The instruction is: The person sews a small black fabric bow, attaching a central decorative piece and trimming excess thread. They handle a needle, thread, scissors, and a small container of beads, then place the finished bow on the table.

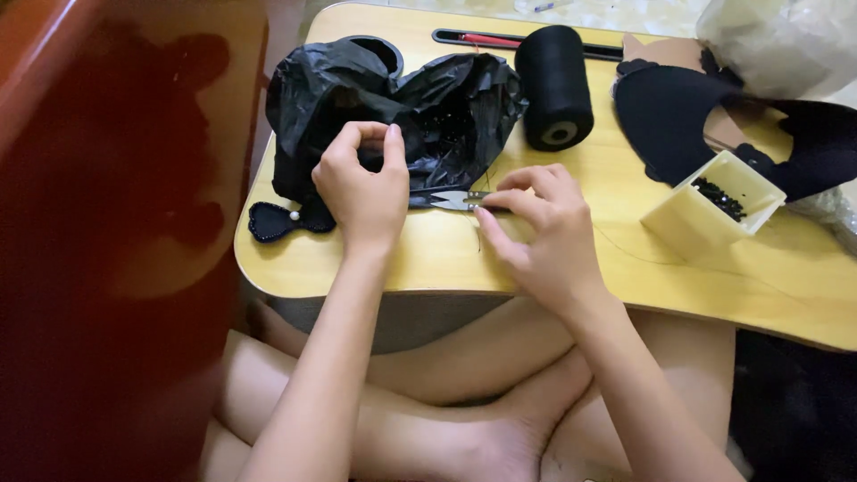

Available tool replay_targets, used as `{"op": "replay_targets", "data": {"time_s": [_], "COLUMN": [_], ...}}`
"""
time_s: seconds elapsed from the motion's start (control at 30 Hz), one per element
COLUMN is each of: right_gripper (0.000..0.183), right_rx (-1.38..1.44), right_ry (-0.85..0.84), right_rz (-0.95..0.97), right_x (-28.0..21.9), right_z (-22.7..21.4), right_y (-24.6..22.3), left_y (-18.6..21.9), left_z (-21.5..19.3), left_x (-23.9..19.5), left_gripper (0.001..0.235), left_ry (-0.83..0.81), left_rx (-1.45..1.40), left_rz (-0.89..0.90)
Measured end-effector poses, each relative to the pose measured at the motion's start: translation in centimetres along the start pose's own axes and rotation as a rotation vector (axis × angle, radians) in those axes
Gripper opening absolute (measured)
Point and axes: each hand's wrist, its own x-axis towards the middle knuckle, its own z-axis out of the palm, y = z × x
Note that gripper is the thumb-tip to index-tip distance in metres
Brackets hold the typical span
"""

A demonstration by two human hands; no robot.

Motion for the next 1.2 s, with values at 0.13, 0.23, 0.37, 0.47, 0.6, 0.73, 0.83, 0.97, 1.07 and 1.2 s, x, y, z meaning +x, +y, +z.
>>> {"op": "replay_targets", "data": {"time_s": [0.13,0.23,0.37,0.47,0.6,0.73,0.83,0.97,1.07,1.2], "right_gripper": [0.011,0.028,0.016,0.029,0.026,0.021,0.026,0.021,0.014,0.008], "right_rx": [0.017,0.006,-0.115,-0.260,-0.366,-0.447,-0.522,-0.474,-0.374,-0.136], "right_ry": [0.041,0.062,-0.044,-0.087,-0.048,-0.044,-0.023,0.039,0.087,0.135], "right_rz": [0.001,0.020,0.068,0.079,0.153,0.185,0.223,0.220,0.203,0.202], "right_x": [-0.1,-0.2,0.2,0.2,-0.6,-2.0,-2.7,-3.5,-3.2,-2.7], "right_z": [0.1,0.0,0.2,0.4,-0.4,-1.7,-2.3,-2.7,-3.3,-3.2], "right_y": [0.2,0.8,0.7,0.7,1.3,3.3,4.2,4.5,2.6,-0.2], "left_y": [0.1,0.1,0.1,-0.1,-0.2,-0.1,-0.3,-0.4,-0.4,-0.8], "left_z": [-0.1,0.0,0.0,0.0,0.0,-0.1,0.2,0.2,0.0,0.1], "left_x": [0.1,0.1,0.1,0.1,0.1,0.0,0.1,0.1,0.1,0.0], "left_gripper": [0.007,0.006,0.006,0.006,0.006,0.006,0.005,0.005,0.006,0.007], "left_ry": [-0.013,-0.016,-0.020,-0.019,-0.025,-0.032,-0.019,-0.015,-0.011,0.000], "left_rx": [-0.003,0.017,0.002,0.004,0.009,0.000,-0.001,-0.005,-0.012,-0.030], "left_rz": [-0.021,-0.013,-0.007,-0.024,-0.025,0.001,-0.017,-0.017,-0.004,-0.031]}}
